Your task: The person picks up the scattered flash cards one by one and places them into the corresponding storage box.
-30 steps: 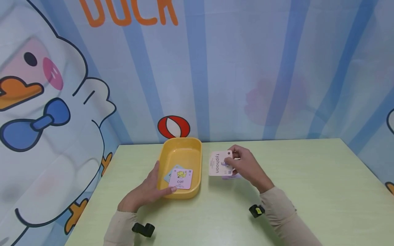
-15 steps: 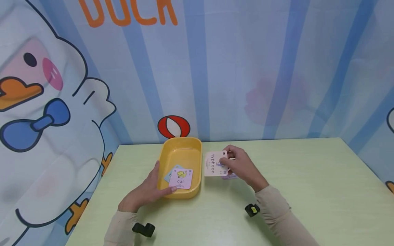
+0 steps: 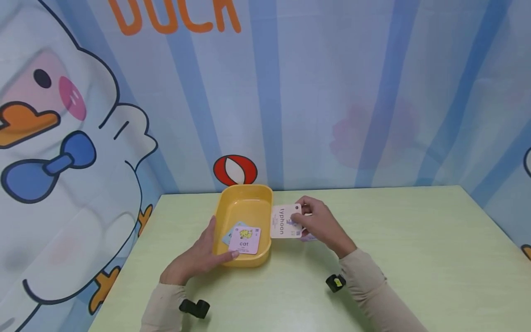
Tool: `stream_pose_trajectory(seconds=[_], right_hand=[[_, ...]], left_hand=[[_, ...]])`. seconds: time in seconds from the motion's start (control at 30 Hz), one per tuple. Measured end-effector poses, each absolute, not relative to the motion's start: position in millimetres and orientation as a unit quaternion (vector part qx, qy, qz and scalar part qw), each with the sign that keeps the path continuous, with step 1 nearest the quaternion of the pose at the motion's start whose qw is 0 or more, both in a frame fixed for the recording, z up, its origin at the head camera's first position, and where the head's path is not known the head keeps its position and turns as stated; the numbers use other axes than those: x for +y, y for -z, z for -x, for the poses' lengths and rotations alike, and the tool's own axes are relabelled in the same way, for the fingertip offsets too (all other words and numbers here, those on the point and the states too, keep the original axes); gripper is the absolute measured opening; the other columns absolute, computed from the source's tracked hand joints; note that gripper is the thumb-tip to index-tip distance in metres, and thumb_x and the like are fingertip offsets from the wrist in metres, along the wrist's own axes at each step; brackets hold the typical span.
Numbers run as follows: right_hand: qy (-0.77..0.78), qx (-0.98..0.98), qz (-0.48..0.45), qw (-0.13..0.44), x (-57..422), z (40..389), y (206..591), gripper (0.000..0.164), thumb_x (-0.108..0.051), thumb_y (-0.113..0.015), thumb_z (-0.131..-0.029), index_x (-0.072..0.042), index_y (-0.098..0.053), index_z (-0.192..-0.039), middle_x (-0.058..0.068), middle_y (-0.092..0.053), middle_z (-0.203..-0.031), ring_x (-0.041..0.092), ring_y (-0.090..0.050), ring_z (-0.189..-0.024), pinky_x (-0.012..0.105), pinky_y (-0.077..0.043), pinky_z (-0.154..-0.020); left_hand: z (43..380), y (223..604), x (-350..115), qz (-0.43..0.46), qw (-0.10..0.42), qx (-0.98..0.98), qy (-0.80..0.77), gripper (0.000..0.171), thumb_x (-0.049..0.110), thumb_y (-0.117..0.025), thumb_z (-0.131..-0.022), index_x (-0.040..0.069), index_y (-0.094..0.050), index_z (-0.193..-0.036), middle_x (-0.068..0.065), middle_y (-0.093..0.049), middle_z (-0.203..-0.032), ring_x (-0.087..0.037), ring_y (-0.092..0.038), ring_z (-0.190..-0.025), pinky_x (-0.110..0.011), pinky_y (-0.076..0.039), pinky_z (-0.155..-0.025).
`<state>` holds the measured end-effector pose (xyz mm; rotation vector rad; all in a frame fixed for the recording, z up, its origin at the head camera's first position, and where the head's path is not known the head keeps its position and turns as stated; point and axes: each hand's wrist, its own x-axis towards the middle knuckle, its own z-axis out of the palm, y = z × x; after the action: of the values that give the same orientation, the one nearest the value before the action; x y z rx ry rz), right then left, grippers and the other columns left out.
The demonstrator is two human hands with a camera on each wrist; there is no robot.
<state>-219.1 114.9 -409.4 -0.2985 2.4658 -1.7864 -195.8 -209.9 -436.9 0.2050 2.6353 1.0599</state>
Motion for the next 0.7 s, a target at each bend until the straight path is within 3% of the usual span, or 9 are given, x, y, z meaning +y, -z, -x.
stream_pose_trajectory(seconds=[0.7], right_hand=[[0.588,0.801,0.096,0.055,97.4,222.3,412.8,0.013,-0.010,-0.067,-0.093,-0.006,-0.060,-0.103,0.012,-0.068,-0.099,0.020,-0.070,-0.076,0.034,-0.060,-0.059]], left_hand=[[197.8,438.2,-211.0,-0.073,0.146,0.916,-0.366,0.126,0.058,-0.077,-0.081,0.013,0.009,-0.162,-0.016,-0.014,-0.167,-0.036,-0.028,-0.145,-0.064,-0.029,-0.117]])
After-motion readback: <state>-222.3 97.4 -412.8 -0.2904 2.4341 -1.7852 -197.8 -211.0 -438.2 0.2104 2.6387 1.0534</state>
